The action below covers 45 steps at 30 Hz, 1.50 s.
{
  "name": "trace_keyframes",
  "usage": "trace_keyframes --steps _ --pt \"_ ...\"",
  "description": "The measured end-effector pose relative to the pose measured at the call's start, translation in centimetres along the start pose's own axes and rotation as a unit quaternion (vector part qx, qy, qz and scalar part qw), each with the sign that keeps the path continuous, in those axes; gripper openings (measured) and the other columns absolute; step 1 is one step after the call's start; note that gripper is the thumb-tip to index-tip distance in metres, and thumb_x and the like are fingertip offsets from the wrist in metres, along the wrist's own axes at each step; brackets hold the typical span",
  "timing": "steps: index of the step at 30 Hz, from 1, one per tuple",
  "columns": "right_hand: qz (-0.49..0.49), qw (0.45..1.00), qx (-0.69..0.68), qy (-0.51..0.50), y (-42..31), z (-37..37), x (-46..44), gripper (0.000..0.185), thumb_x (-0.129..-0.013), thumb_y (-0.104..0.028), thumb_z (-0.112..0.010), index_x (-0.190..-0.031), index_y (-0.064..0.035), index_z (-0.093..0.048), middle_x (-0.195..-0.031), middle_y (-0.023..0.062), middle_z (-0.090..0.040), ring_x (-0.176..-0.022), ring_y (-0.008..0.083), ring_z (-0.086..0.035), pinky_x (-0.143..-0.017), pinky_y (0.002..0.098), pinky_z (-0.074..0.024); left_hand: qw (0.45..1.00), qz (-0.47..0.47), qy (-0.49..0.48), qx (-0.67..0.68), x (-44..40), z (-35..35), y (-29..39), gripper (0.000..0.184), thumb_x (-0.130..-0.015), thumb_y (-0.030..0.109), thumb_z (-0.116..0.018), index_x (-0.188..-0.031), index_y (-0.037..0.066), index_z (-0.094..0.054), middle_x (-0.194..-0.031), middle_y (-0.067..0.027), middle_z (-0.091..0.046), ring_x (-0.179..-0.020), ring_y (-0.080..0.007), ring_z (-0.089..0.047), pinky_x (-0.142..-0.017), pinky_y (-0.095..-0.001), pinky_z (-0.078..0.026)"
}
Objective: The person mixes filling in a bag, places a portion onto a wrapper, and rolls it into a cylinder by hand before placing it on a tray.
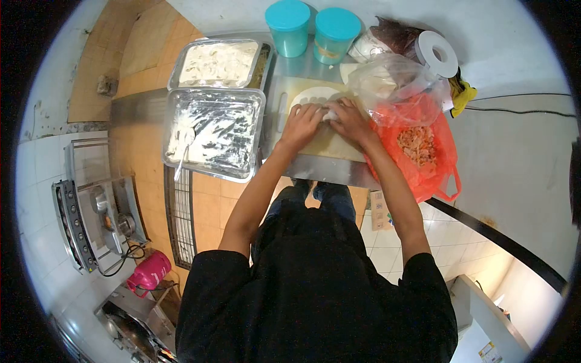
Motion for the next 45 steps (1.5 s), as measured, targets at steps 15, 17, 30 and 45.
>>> trace_keyframes --steps 15,17,30,45 --pt "0.029 0.996 0.083 0.032 -2.2 0.5 1.4 0.049 -0.085 -0.020 -0.071 -0.129 -0.0067 -0.053 -0.129 0.0162 -0.056 -0.124 0.0365 -0.051 -0.105 0.0454 -0.0428 0.996 0.020 -0.082 0.034 -0.5 -2.2 -2.2 0.038 -0.082 0.019 -0.069 -0.118 0.012 -0.063 -0.115 -0.0049 -0.065 -0.112 -0.0230 -0.058 -0.097 -0.0445 -0.040" --pt "0.029 0.995 0.093 0.030 -2.3 0.4 1.3 0.047 -0.086 -0.021 -0.071 -0.129 -0.0077 -0.054 -0.128 0.0148 -0.057 -0.123 0.0358 -0.052 -0.105 0.0452 -0.0431 0.996 0.017 -0.086 0.029 -0.5 -2.1 -2.2 0.040 -0.081 0.021 -0.071 -0.118 0.012 -0.062 -0.115 -0.0046 -0.065 -0.112 -0.0227 -0.058 -0.097 -0.0445 -0.040" --pt "0.022 0.999 -0.031 -0.004 -1.0 0.8 -0.4 0.037 -0.085 -0.017 -0.071 -0.120 -0.0069 -0.060 -0.123 0.0146 -0.060 -0.116 0.0347 -0.055 -0.101 0.0437 -0.0442 0.994 0.034 -0.096 0.044 -0.5 -2.2 -3.4 0.031 -0.084 0.020 -0.069 -0.113 0.011 -0.065 -0.109 -0.0052 -0.067 -0.108 -0.0240 -0.059 -0.091 -0.0443 -0.040" --pt "0.060 0.997 -0.041 -0.036 5.8 -2.0 -4.5 0.035 -0.075 -0.016 -0.082 -0.106 -0.0058 -0.070 -0.108 0.0124 -0.069 -0.103 0.0308 -0.064 -0.090 0.0405 -0.0505 0.973 0.150 -0.080 0.154 -1.9 -2.3 -7.0 0.027 -0.092 0.028 -0.066 -0.113 0.011 -0.069 -0.113 -0.0126 -0.066 -0.109 -0.0349 -0.057 -0.092 -0.0472 -0.039"
Point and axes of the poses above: each hand's wrist, its own x-axis away from the middle knuckle, its own z-axis out of the back of the hand, y = z × x, the point moved 9 cm from there along -x, towards the middle knuckle
